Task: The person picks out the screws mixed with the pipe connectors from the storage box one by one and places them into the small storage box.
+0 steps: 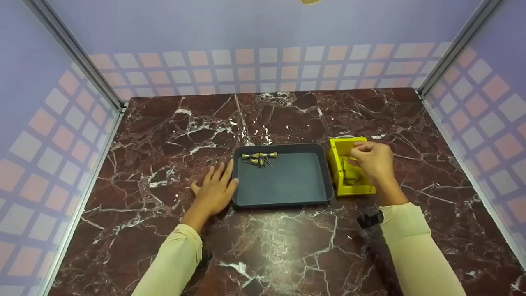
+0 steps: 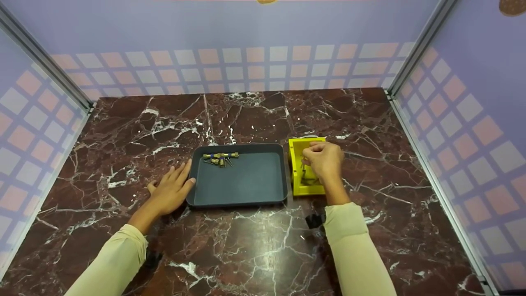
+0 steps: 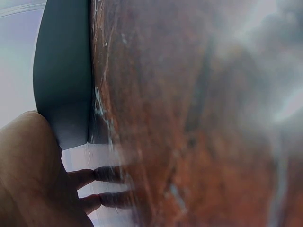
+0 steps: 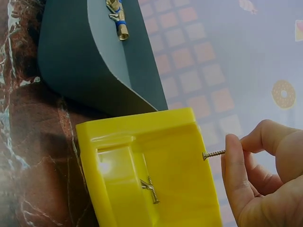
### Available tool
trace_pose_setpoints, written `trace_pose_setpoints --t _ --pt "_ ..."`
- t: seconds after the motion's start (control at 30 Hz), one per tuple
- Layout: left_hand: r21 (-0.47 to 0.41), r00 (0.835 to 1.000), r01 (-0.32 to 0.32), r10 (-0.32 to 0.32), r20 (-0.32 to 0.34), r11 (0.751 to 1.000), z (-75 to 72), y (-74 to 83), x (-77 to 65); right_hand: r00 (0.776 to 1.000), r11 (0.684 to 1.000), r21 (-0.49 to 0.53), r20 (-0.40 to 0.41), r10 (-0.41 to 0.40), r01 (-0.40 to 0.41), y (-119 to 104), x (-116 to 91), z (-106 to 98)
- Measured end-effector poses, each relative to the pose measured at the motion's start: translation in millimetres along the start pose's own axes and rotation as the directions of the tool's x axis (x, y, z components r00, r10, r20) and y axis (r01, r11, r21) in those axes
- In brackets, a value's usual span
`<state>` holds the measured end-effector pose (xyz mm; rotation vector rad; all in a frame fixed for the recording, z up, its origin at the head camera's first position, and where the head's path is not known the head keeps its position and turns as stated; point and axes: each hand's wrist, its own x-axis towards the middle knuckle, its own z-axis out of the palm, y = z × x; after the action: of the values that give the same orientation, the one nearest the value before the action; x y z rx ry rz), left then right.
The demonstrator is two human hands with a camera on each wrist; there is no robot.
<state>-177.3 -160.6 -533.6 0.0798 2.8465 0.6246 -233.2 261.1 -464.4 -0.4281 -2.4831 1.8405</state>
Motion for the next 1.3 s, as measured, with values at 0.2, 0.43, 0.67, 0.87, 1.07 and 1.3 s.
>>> trace_pose_setpoints --t 0.2,0.43,0.67,0.87,1.07,1.3 --pt "-0.004 1.0 0.003 -0.003 0.003 1.0 -0.7 0.7 -1.0 1.0 1.0 0.016 0.003 0.015 -0.015 4 0 2" --pt "-0.002 1.0 0.005 -0.005 -0.005 1.0 -1.1 2.1 -1.5 0.999 0.999 0.018 0.01 0.034 -0.034 4 0 0" --pt "0.001 1.0 -0.001 0.001 -0.007 1.0 -1.2 1.6 -1.3 0.999 0.998 0.05 0.013 0.03 -0.031 4 0 -1" --pt "-0.005 1.0 0.005 -0.005 0.002 1.0 -1.0 0.9 -0.8 0.999 0.999 0.033 0.005 0.032 -0.033 4 1 -1" --pt "-0.007 1.0 0.006 -0.006 -0.002 1.0 -1.2 1.1 -0.4 1.0 0.999 0.009 0.005 0.031 -0.031 1 -1 0" --pt "-0.003 1.0 0.007 -0.007 -0.002 1.0 -1.2 2.1 -0.7 0.998 0.997 0.05 0.027 -0.053 0.052 -9 -8 13"
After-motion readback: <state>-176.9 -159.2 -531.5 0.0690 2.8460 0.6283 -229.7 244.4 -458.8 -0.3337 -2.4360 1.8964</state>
